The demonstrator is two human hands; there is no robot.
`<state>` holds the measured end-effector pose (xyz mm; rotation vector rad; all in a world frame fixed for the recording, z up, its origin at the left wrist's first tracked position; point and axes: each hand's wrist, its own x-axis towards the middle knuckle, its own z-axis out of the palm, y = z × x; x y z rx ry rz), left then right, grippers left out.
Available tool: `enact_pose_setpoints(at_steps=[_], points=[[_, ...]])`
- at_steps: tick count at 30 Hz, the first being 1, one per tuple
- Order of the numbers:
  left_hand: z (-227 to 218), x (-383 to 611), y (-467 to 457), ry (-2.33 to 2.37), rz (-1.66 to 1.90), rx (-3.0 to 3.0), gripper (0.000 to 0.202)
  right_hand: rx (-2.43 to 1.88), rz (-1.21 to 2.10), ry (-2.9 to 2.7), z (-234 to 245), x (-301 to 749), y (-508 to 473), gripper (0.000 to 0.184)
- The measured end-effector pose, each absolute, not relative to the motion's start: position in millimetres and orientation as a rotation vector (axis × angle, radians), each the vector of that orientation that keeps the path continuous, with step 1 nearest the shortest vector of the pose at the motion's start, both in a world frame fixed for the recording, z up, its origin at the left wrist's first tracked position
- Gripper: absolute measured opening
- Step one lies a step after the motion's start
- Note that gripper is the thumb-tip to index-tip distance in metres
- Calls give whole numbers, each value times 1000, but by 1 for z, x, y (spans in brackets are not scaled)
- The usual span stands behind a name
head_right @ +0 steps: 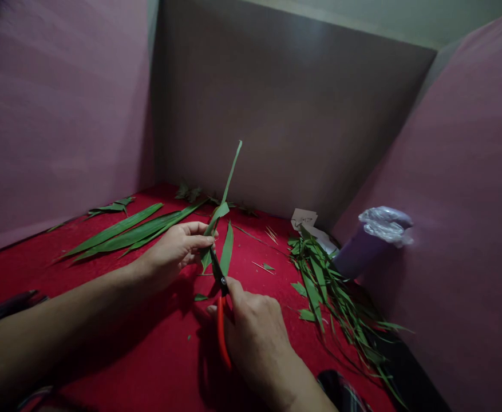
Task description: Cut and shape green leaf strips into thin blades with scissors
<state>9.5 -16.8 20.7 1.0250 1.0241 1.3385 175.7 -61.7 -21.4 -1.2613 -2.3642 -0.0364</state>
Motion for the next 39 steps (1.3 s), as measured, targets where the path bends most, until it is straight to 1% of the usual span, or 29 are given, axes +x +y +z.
enact_pose_setpoints(at_steps=[6, 14, 32, 39], points=[[21, 9, -18, 1010, 1357, 1028, 8, -1237, -72, -2376, -25, 177, -61, 29], [20, 9, -18, 1000, 1344, 1042, 8, -1262, -67, -2386, -21, 175, -64, 27], [20, 9, -19, 1029, 1324, 1080, 8, -1228, -76, -2375, -22, 175, -64, 31], [21, 9, -20, 1038, 1329, 1087, 8, -1257, -87, -2399, -19, 174, -66, 26]])
